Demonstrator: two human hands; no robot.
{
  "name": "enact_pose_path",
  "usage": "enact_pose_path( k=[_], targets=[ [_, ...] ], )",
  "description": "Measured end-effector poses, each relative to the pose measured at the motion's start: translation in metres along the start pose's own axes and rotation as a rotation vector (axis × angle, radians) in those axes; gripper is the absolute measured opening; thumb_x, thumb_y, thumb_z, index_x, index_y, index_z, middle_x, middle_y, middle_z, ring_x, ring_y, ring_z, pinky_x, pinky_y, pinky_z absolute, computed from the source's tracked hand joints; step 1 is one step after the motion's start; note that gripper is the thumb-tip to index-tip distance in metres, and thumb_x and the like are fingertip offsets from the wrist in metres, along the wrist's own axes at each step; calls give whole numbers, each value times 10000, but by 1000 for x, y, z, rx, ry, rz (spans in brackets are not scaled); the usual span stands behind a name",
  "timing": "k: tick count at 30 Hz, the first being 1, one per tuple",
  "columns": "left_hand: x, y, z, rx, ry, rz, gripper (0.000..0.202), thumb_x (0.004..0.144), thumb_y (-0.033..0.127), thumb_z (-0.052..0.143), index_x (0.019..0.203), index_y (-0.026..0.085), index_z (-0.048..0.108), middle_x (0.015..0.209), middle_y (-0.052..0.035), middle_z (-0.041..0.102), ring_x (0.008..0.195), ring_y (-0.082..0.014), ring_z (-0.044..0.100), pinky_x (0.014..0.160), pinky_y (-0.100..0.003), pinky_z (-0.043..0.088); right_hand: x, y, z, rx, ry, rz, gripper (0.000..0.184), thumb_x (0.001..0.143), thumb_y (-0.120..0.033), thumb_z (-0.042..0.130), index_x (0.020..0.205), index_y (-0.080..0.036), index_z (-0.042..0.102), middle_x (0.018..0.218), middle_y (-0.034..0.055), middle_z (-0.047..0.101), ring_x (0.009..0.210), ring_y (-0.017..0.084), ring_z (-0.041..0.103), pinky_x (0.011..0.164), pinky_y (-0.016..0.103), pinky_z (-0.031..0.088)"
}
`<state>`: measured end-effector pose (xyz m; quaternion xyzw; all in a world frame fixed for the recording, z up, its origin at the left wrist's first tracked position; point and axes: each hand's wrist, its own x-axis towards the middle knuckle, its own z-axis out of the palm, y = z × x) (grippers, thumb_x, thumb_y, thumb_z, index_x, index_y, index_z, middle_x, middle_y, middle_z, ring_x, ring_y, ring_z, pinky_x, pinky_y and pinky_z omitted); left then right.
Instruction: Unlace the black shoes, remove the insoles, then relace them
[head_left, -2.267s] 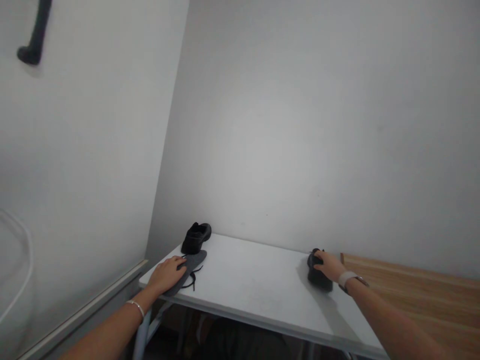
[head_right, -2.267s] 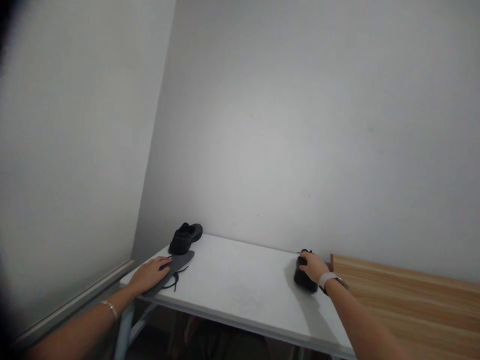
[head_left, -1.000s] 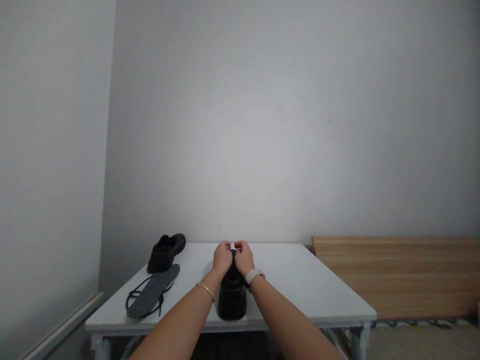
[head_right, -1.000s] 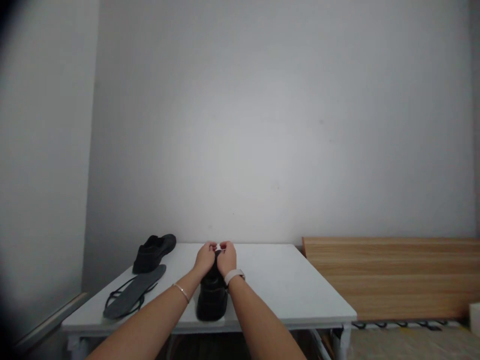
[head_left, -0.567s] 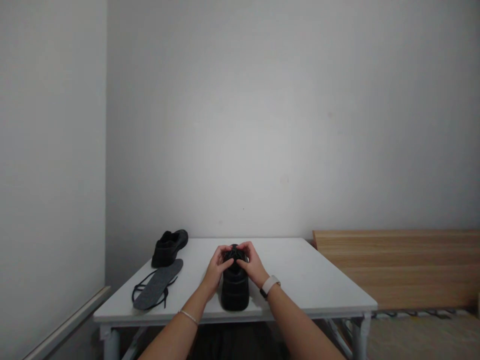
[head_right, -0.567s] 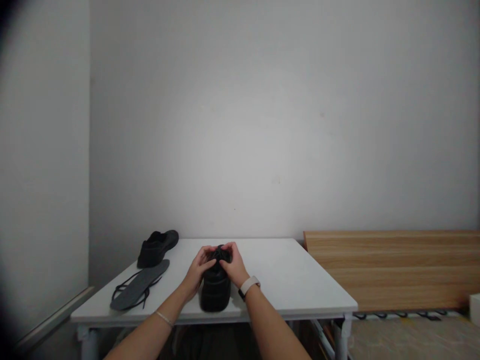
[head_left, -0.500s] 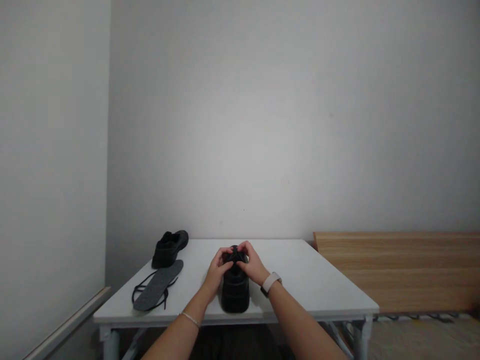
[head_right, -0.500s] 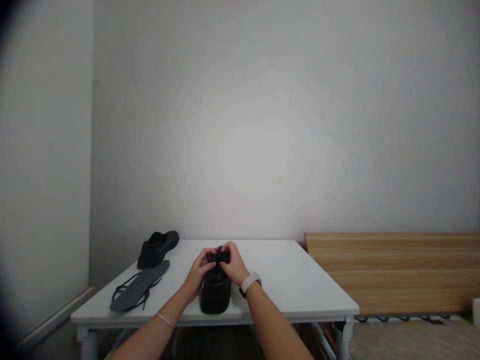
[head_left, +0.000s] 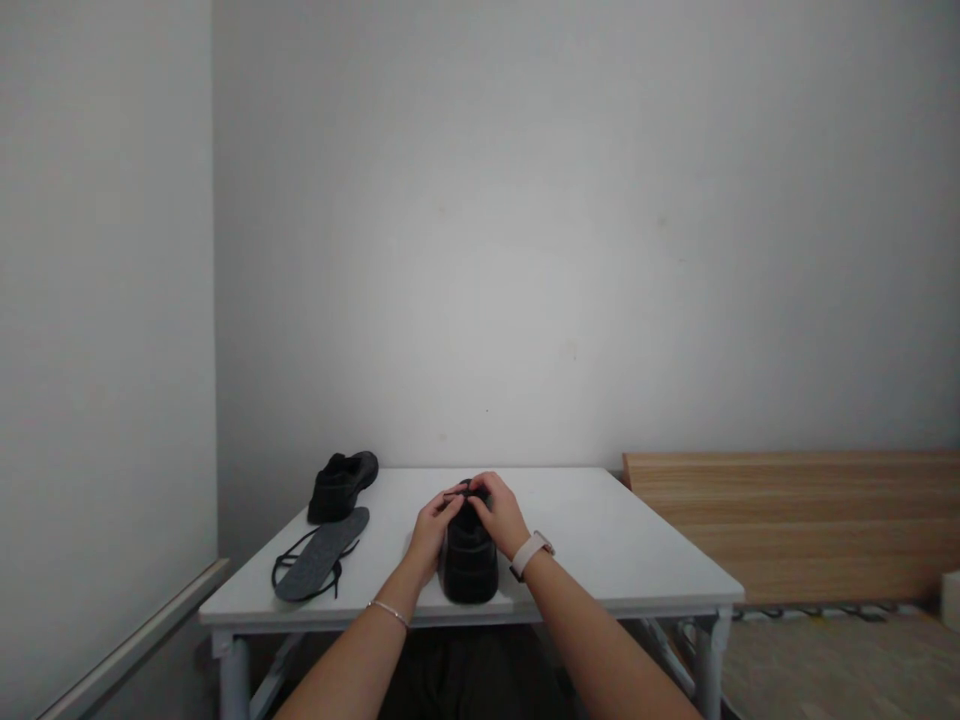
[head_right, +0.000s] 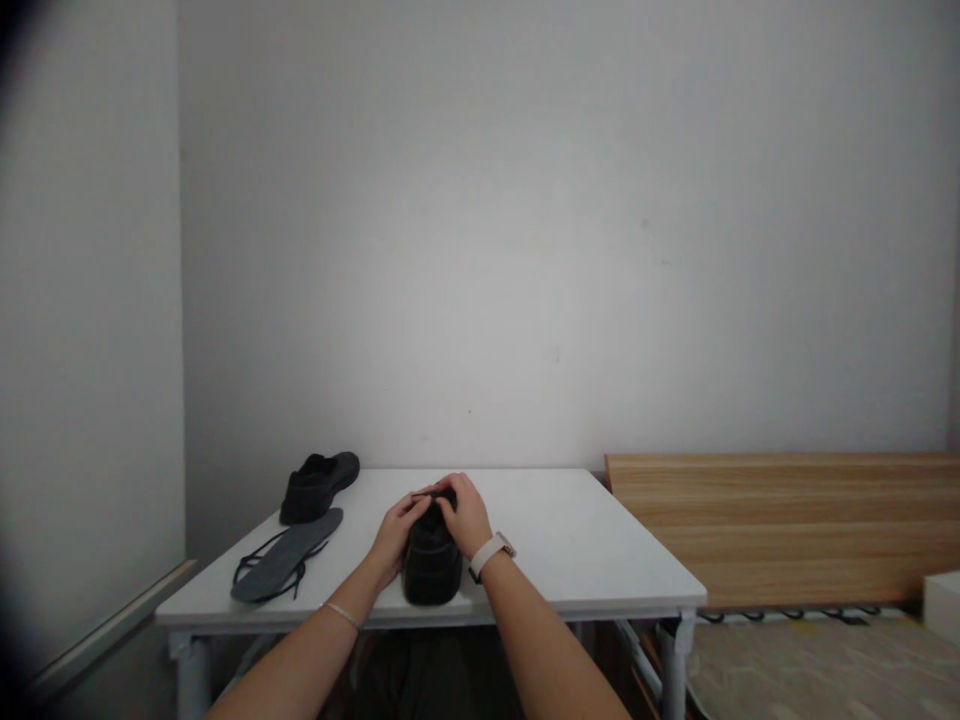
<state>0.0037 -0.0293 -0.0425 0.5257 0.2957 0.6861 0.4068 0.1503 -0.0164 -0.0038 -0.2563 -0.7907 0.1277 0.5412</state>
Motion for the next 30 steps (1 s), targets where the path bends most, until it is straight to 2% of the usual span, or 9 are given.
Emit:
enact_pose_path(
  k=[3, 7, 12, 16, 19, 24, 30],
  targets=[
    [1, 0, -1, 10, -8, 14, 372, 763, 414, 731, 1037, 163, 726, 1189, -135, 703, 1159, -297, 617, 1037, -440, 427, 0, -1, 0, -8, -2, -48, 187, 833, -58, 544, 891, -214, 629, 932, 39, 626, 942, 202, 591, 889, 335, 472],
    [1, 2, -2, 55, -27, 36, 356, 761, 398, 730, 1037, 174, 750, 1227, -126, 685, 1228, -299, 563, 1108, -442, 350, -4, -3, 0, -34, 61, -84, 188, 876, -76, 494, 877, -211, 625, 922, 54, 615, 902, 202, 588, 829, 323, 483],
    [4, 1, -4, 120, -36, 69, 343, 728, 398, 739, 982, 170, 778, 1234, -131, 665, 1271, -307, 506, 1153, -434, 279, -9, -4, -1, -74, 121, -146, 175, 938, -160, 435, 890, -219, 593, 917, 63, 612, 901, 217, 559, 825, 342, 456],
    [5, -1, -4, 143, -41, 77, 318, 755, 444, 701, 887, 166, 782, 1214, -142, 654, 1274, -326, 488, 1146, -450, 276, -10, -4, 1, -110, 178, -138, 189, 972, -205, 357, 943, -204, 543, 892, 72, 604, 858, 214, 558, 794, 344, 455],
    [4, -2, -3, 136, -48, 81, 278, 762, 426, 687, 858, 177, 764, 1221, -133, 640, 1278, -326, 479, 1139, -453, 278, -8, -5, 1, -160, 172, -98, 174, 980, -215, 358, 957, -194, 529, 902, 80, 610, 862, 214, 561, 790, 345, 449],
    [3, -1, -3, 125, -81, 94, 167, 732, 326, 669, 798, 192, 744, 1233, -109, 625, 1249, -319, 496, 1136, -450, 277, -2, -13, -12, -297, -30, -70, 50, 922, -187, 528, 919, -189, 578, 895, 50, 655, 870, 208, 568, 805, 343, 404],
    [3, 0, -5, 116, -103, 99, 166, 687, 256, 654, 813, 198, 745, 1201, -96, 641, 1246, -324, 485, 1141, -448, 257, 10, -32, -36, -501, -352, -109, 267, 768, -18, 590, 932, -225, 625, 990, 2, 702, 1009, 207, 560, 885, 362, 310]
  ],
)
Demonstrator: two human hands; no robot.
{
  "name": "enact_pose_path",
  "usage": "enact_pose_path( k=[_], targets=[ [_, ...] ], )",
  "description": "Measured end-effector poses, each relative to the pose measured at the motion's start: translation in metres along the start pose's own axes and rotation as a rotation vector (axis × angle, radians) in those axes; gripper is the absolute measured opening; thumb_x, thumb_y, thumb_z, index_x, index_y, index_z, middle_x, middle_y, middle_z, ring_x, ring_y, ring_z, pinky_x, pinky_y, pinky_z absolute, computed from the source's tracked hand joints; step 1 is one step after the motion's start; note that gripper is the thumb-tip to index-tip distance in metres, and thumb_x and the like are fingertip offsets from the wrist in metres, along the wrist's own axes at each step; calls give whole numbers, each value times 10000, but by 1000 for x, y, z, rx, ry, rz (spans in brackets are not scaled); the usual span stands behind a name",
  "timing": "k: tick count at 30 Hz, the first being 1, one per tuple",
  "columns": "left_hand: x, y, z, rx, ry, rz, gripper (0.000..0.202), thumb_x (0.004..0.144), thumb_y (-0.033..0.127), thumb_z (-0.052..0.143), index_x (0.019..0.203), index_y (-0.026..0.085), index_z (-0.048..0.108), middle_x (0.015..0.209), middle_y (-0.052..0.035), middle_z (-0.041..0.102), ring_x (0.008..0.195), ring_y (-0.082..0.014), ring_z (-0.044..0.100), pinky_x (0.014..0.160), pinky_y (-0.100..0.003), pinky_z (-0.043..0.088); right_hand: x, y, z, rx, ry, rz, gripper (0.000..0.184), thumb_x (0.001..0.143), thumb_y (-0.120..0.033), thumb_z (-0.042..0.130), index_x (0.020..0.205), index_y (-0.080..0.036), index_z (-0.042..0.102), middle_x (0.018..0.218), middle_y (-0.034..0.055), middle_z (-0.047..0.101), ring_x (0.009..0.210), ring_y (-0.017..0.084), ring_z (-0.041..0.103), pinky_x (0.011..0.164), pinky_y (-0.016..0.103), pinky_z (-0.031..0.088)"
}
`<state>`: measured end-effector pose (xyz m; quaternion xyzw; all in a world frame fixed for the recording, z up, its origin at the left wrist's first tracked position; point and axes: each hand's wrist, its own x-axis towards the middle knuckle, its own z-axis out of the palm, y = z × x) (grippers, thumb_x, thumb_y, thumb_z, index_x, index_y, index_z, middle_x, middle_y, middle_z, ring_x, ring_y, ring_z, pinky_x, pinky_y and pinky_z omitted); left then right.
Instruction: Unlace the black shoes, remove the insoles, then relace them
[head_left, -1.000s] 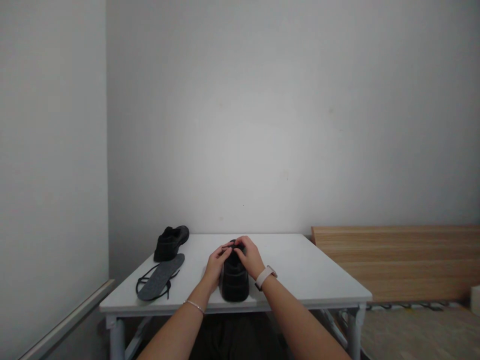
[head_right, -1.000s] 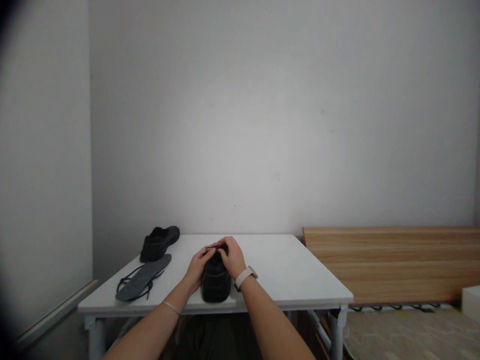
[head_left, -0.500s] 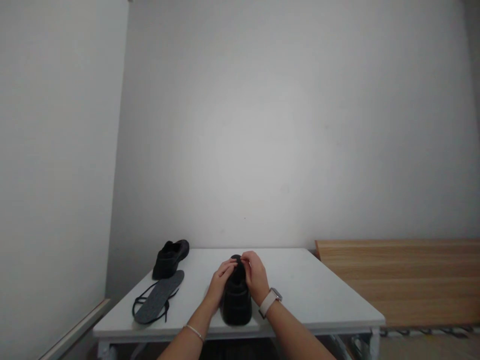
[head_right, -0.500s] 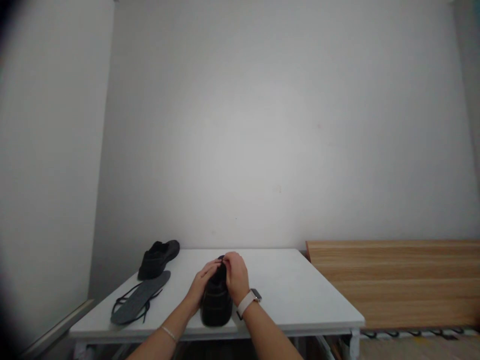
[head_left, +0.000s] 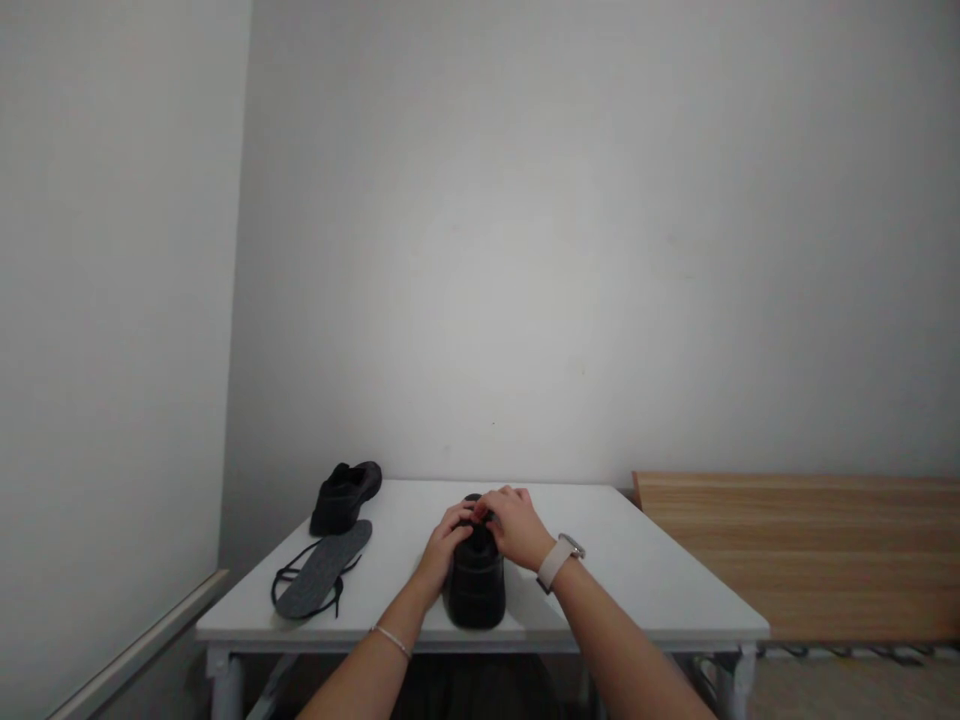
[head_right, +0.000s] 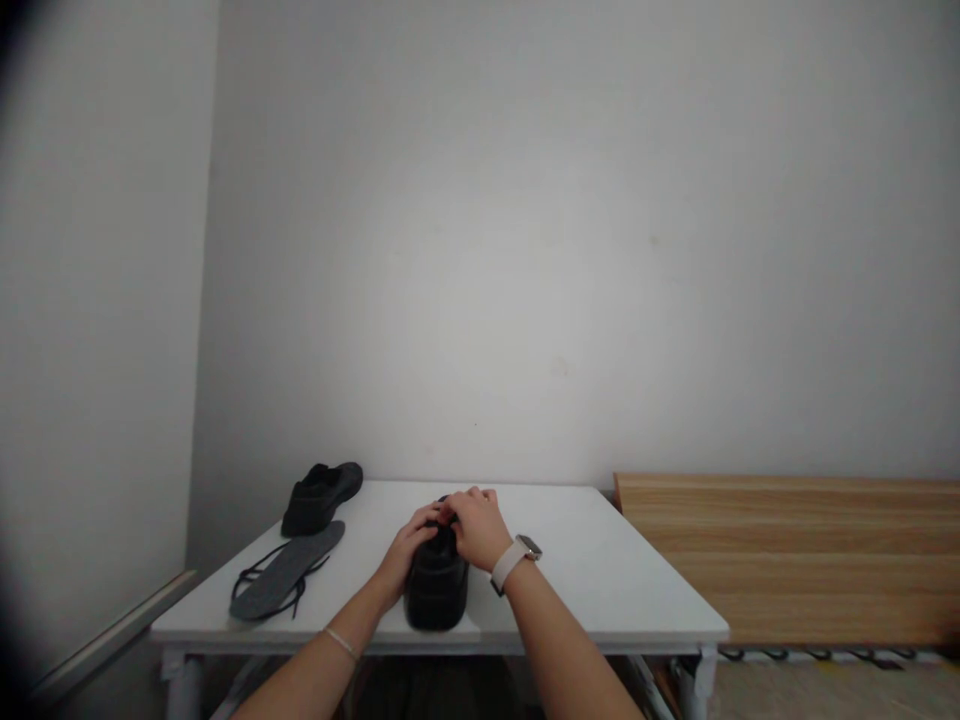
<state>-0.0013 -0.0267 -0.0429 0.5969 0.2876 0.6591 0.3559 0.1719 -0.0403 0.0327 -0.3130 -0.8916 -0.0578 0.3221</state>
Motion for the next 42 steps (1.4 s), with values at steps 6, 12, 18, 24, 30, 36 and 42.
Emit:
enact_pose_path(
  k=[6, 12, 18, 24, 30, 36, 42],
  targets=[
    [-1, 4, 2, 9, 1, 22, 151, 690, 230, 618, 792, 193, 723, 1158, -89, 660, 1208, -316, 513, 1112, -446, 297, 20, -14, -11, -216, -174, -50, 242, 741, -59, 629, 953, -175, 615, 928, 107, 715, 971, 287, 590, 865, 426, 310],
    [-1, 1, 1, -3, -5, 20, 190, 693, 235, 611, 836, 189, 728, 1136, -95, 674, 1210, -327, 514, 1107, -470, 305, 33, -21, -6, -237, -247, -22, 244, 791, -72, 602, 1027, -132, 602, 906, 172, 711, 982, 331, 615, 878, 457, 347],
    [0, -4, -1, -28, 7, -4, 237, 703, 253, 642, 911, 203, 745, 1219, -92, 651, 1281, -322, 467, 1144, -462, 252, 25, -5, -1, 56, -203, 78, 286, 791, -71, 560, 1063, -159, 551, 960, 111, 686, 865, 249, 633, 740, 346, 417],
    [1, 0, 1, -48, 20, -26, 227, 678, 283, 685, 874, 193, 754, 1209, -100, 652, 1275, -336, 475, 1141, -463, 256, 29, 9, 14, 561, -38, 184, 212, 827, -181, 554, 1034, -178, 506, 674, -30, 580, 612, 138, 549, 585, 246, 406],
    [-4, 7, 5, -153, 26, -113, 173, 691, 322, 724, 781, 174, 725, 1211, -107, 675, 1188, -343, 566, 1071, -458, 358, 31, 7, 23, 1045, 165, 302, 355, 807, -498, 593, 972, -185, 562, 619, -54, 508, 493, 95, 425, 458, 216, 302],
    [-7, 16, 0, -255, 67, -161, 240, 698, 341, 666, 862, 183, 744, 1233, -97, 681, 1140, -346, 612, 1014, -475, 420, 20, 23, 37, 1271, 470, 448, 562, 817, -704, 442, 934, -183, 615, 749, 3, 562, 465, 70, 284, 408, 217, 210],
    [-4, 16, -3, -247, 135, -164, 359, 651, 293, 722, 977, 147, 753, 1042, -135, 748, 976, -313, 688, 948, -461, 462, 1, 32, 70, 1254, 538, 496, 446, 616, -587, 761, 711, -169, 638, 598, -12, 549, 477, 96, 389, 430, 230, 284]
  ],
)
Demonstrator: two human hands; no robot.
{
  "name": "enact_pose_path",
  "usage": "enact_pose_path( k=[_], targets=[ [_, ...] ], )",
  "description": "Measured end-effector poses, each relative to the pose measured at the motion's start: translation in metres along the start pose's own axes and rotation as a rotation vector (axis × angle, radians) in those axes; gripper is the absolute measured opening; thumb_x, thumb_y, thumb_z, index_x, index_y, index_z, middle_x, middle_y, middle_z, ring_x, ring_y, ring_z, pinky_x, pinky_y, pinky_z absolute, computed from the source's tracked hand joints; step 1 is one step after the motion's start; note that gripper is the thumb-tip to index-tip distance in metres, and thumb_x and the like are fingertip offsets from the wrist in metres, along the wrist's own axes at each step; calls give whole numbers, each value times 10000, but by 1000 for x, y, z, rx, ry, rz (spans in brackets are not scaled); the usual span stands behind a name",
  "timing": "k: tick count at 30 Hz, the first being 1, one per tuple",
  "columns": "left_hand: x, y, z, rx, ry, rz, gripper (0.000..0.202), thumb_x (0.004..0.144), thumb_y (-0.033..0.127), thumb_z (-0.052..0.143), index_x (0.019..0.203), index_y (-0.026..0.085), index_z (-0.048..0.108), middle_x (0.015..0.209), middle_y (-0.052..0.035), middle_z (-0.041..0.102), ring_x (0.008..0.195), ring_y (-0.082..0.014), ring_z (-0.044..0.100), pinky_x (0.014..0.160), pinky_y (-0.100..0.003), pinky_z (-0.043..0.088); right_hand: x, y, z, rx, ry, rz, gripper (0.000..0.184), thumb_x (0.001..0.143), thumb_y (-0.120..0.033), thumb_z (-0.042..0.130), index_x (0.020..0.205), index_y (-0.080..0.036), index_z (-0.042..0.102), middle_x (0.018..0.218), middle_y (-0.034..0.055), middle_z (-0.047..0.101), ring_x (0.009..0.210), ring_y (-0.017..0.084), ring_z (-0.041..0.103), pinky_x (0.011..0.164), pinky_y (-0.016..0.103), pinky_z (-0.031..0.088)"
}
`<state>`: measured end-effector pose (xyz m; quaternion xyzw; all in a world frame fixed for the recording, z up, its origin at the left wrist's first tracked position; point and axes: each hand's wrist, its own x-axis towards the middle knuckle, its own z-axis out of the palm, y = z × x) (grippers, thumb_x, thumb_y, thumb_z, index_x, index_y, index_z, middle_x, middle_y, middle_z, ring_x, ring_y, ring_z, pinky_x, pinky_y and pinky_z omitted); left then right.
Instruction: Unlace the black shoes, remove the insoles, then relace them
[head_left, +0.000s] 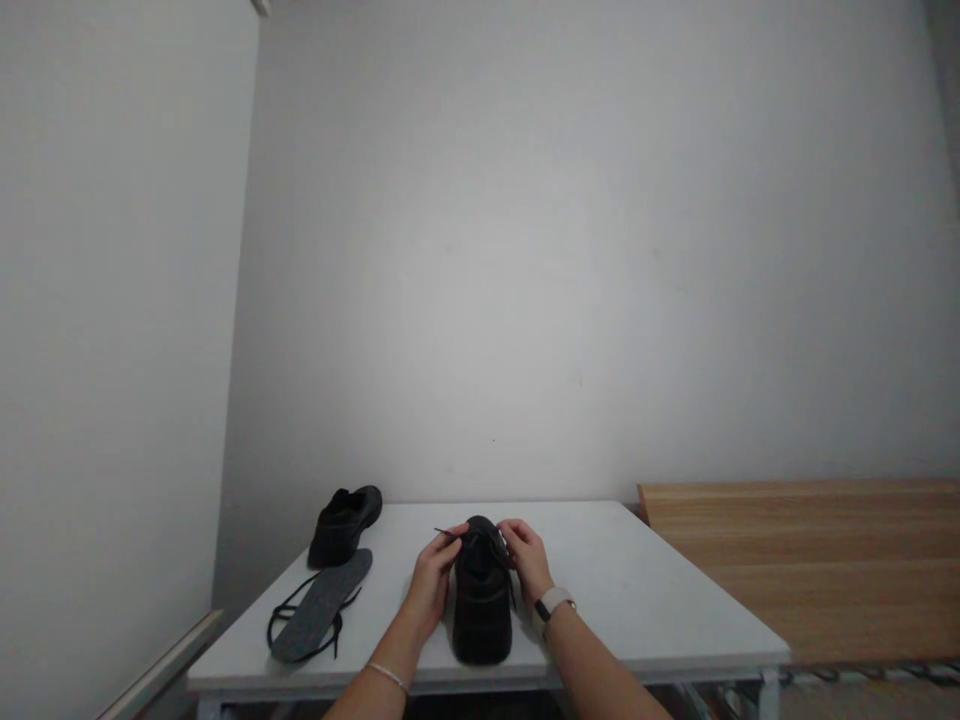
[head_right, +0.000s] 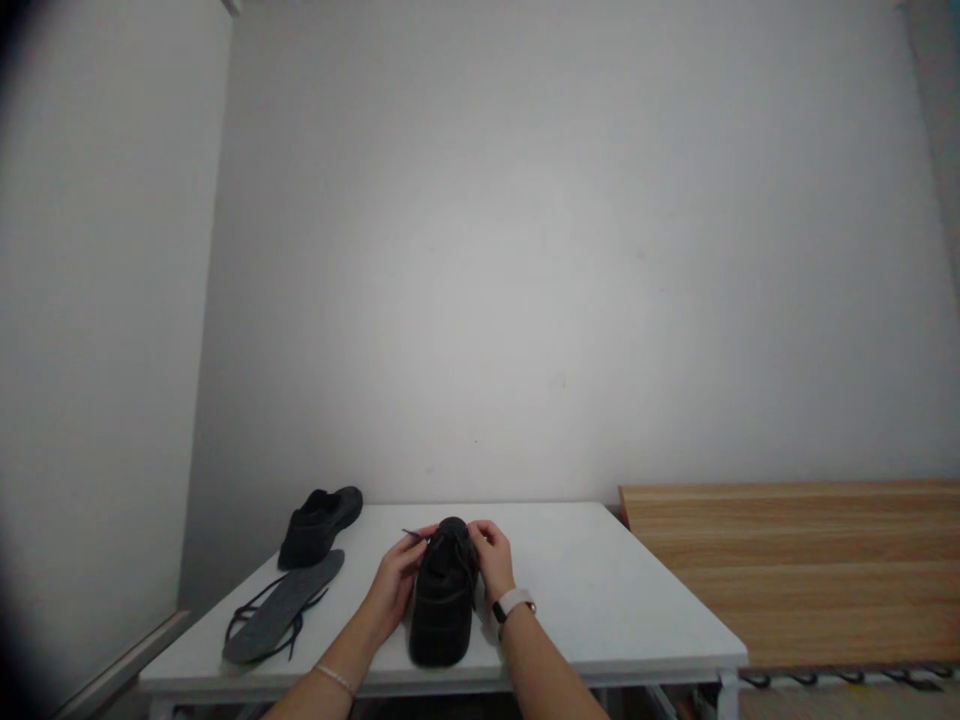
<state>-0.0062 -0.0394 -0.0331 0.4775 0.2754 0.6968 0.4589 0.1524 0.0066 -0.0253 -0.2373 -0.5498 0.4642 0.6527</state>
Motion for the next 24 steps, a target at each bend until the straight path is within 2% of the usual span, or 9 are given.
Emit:
enact_pose_path(
  k=[3, 6, 10, 14, 18, 24],
  targets=[
    [1, -3, -2, 16, 54, 14, 365, 596, 249, 757, 944, 139, 762, 988, -132, 759, 937, -294, 695, 934, -436, 469, -6, 4, -1, -22, -25, -26, 414, 621, -543, 791, 709, -159, 663, 647, 16, 609, 602, 147, 517, 562, 271, 407],
    [2, -6, -4, 60, 95, 30, 346, 554, 223, 782, 890, 141, 777, 995, -128, 760, 971, -290, 678, 944, -410, 465, -7, 4, -2, -44, -34, -41, 410, 635, -537, 791, 724, -158, 662, 677, 16, 625, 660, 163, 548, 647, 292, 434],
    [5, -7, -3, 151, 138, 63, 319, 590, 318, 833, 859, 154, 785, 946, -110, 767, 969, -278, 667, 950, -394, 458, -6, 8, -4, -62, -43, -57, 398, 638, -523, 797, 718, -162, 649, 670, 6, 615, 645, 157, 539, 638, 285, 425],
    [6, -6, -1, 216, 137, 88, 353, 601, 404, 853, 837, 150, 784, 859, -97, 764, 905, -272, 674, 884, -376, 480, -5, 11, -5, -76, -57, -79, 372, 651, -501, 798, 706, -165, 649, 670, 7, 617, 634, 153, 536, 631, 286, 425],
    [6, -5, -1, 240, 129, 91, 375, 589, 422, 865, 829, 148, 780, 826, -88, 757, 861, -268, 676, 812, -350, 498, -3, 15, -5, -99, -84, -88, 367, 668, -488, 795, 802, -160, 699, 711, 20, 650, 652, 161, 556, 661, 306, 444],
    [5, -7, 1, 211, 138, 60, 402, 588, 445, 861, 830, 136, 773, 849, -91, 758, 823, -244, 677, 780, -326, 500, -1, 22, -8, -131, -154, -75, 254, 833, -385, 714, 820, -138, 654, 752, -8, 641, 687, 136, 602, 713, 316, 499]
  ],
)
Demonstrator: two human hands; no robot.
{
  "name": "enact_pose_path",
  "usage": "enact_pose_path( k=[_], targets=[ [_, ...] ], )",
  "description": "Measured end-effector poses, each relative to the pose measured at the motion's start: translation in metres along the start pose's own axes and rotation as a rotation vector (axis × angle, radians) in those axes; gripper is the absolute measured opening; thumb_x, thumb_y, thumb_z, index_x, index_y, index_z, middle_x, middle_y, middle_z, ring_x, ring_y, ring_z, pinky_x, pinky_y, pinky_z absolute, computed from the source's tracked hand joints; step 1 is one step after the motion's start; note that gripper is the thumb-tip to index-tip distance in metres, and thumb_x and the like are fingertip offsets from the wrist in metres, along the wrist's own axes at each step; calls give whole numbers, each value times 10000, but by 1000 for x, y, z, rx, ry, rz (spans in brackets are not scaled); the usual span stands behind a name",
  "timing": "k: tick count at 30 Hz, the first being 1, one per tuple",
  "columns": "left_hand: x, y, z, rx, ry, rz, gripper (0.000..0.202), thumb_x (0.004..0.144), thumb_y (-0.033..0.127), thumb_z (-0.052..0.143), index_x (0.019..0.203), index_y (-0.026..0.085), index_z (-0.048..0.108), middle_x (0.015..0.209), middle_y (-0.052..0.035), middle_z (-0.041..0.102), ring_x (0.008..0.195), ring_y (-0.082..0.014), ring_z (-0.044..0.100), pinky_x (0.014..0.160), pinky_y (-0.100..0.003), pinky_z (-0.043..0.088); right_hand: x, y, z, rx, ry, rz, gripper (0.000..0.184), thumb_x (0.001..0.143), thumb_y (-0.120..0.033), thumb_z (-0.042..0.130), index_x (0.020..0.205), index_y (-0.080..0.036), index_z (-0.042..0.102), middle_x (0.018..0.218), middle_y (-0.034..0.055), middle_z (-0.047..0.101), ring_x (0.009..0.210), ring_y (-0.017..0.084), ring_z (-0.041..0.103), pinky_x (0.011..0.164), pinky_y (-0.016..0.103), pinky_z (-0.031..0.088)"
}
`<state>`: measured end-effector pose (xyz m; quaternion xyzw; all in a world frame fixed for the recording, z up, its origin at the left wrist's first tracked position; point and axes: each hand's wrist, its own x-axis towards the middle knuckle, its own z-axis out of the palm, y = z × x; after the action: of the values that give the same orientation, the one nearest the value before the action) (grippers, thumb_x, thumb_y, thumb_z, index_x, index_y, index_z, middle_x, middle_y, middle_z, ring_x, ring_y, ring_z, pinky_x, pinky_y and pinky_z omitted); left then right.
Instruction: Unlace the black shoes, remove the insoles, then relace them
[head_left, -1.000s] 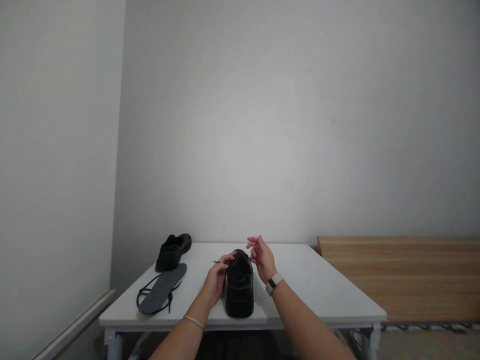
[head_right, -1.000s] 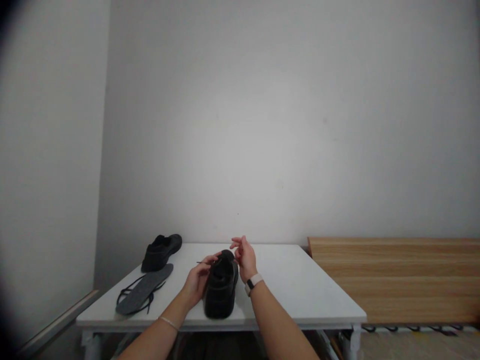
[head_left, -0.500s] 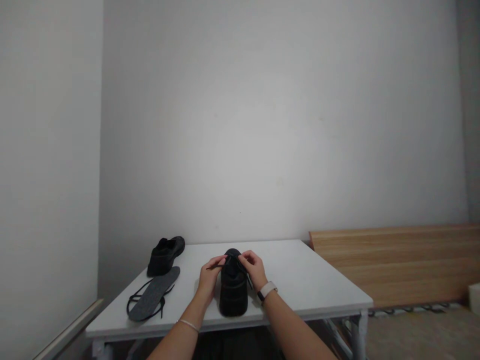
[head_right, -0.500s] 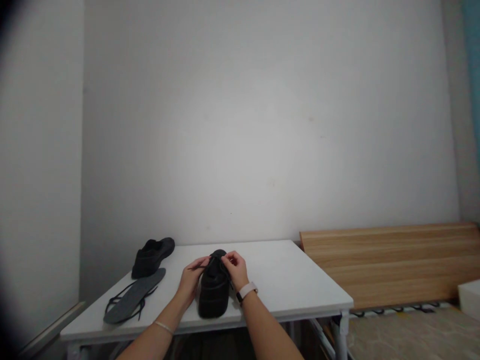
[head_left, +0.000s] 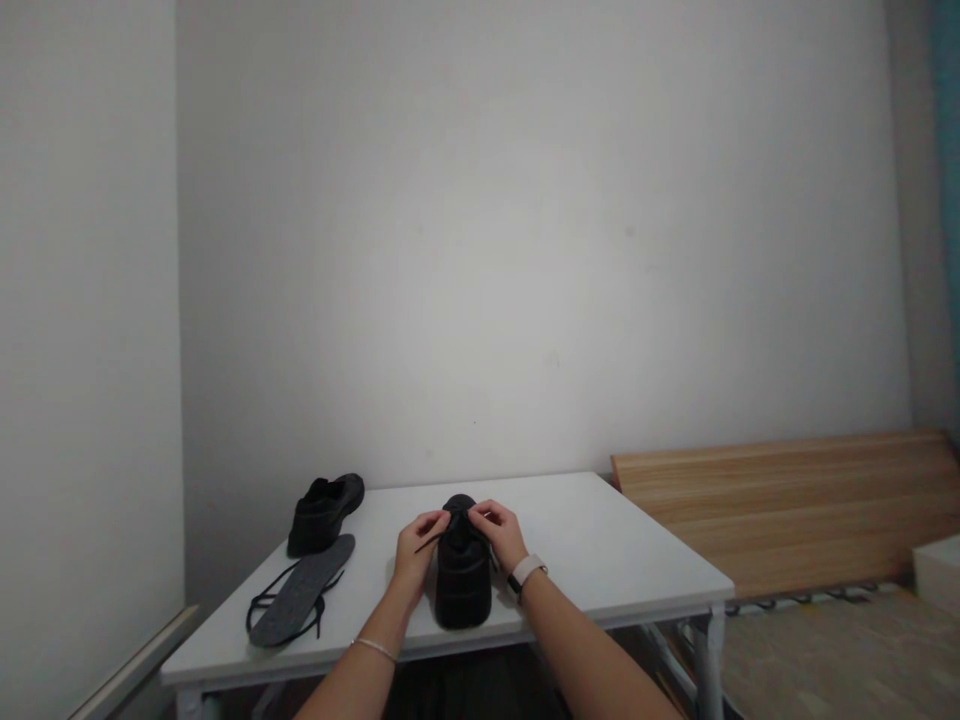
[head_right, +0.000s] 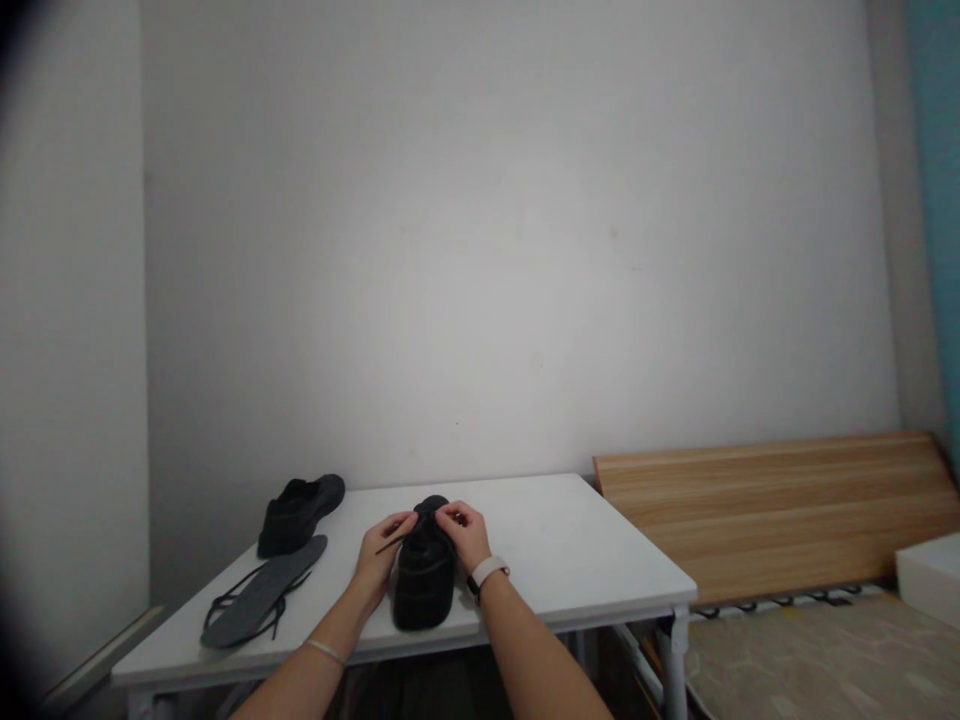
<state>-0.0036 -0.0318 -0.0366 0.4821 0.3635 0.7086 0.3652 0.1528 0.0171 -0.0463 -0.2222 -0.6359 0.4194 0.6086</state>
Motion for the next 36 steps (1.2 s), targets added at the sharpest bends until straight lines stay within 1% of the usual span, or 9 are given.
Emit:
enact_pose_path(
  k=[4, 11, 15, 19, 24, 27, 31, 34, 36],
  targets=[
    [0, -1, 1, -55, -17, -45, 448, 585, 486, 847, 841, 129, 761, 831, -92, 757, 782, -238, 687, 748, -332, 514, 2, 4, -1, 1, -7, 11, 223, 911, -349, 640, 850, -134, 632, 796, -6, 638, 727, 138, 623, 723, 321, 524],
    [-1, 1, 1, -97, -42, -100, 445, 557, 497, 856, 795, 138, 746, 800, -90, 756, 780, -242, 701, 726, -323, 523, 2, 4, -2, 30, 9, 56, 243, 946, -372, 589, 968, -133, 626, 896, 21, 645, 740, 138, 626, 680, 304, 538],
    [-1, 0, -1, -102, -46, -107, 449, 555, 438, 876, 882, 155, 752, 884, -78, 763, 819, -228, 700, 767, -311, 516, -1, 3, -3, 57, 2, 86, 221, 932, -353, 612, 956, -134, 630, 849, 7, 640, 705, 127, 616, 659, 289, 528],
    [-2, 0, -2, -94, -54, -109, 397, 579, 413, 874, 859, 158, 753, 849, -62, 759, 779, -203, 692, 750, -289, 507, -1, 7, -5, 72, -7, 103, 210, 927, -341, 620, 893, -133, 620, 780, -14, 614, 648, 112, 588, 623, 267, 510],
    [-1, 0, -2, -103, -72, -117, 393, 604, 447, 852, 841, 149, 754, 820, -81, 757, 785, -231, 698, 737, -317, 515, 1, 12, -5, 94, 8, 119, 232, 942, -357, 594, 880, -134, 609, 760, -20, 601, 615, 103, 571, 601, 258, 499],
    [0, -1, -2, -105, -75, -105, 394, 609, 445, 851, 851, 151, 753, 839, -84, 758, 773, -224, 696, 755, -324, 514, 0, 6, -4, 119, 2, 113, 273, 873, -412, 668, 909, -144, 636, 744, -18, 626, 634, 123, 591, 627, 278, 491],
    [-1, -2, -2, -79, -79, -70, 404, 638, 430, 838, 922, 156, 751, 949, -93, 753, 858, -228, 683, 807, -318, 500, -3, -5, -2, 151, -16, 108, 445, 706, -537, 770, 953, -172, 703, 777, 31, 691, 725, 194, 634, 658, 310, 472],
    [-1, -2, -3, -47, -73, -48, 368, 651, 414, 834, 906, 160, 754, 946, -76, 747, 876, -216, 665, 816, -294, 483, -4, -6, -3, 158, -30, 105, 422, 694, -523, 785, 922, -174, 720, 810, 49, 701, 763, 200, 633, 686, 314, 475],
    [-1, -2, -3, -33, -64, -45, 354, 648, 410, 836, 886, 161, 756, 924, -66, 744, 855, -205, 657, 803, -280, 475, -3, -2, -4, 158, -38, 105, 351, 745, -462, 771, 910, -160, 703, 820, 35, 690, 755, 175, 626, 705, 312, 487]
  ],
)
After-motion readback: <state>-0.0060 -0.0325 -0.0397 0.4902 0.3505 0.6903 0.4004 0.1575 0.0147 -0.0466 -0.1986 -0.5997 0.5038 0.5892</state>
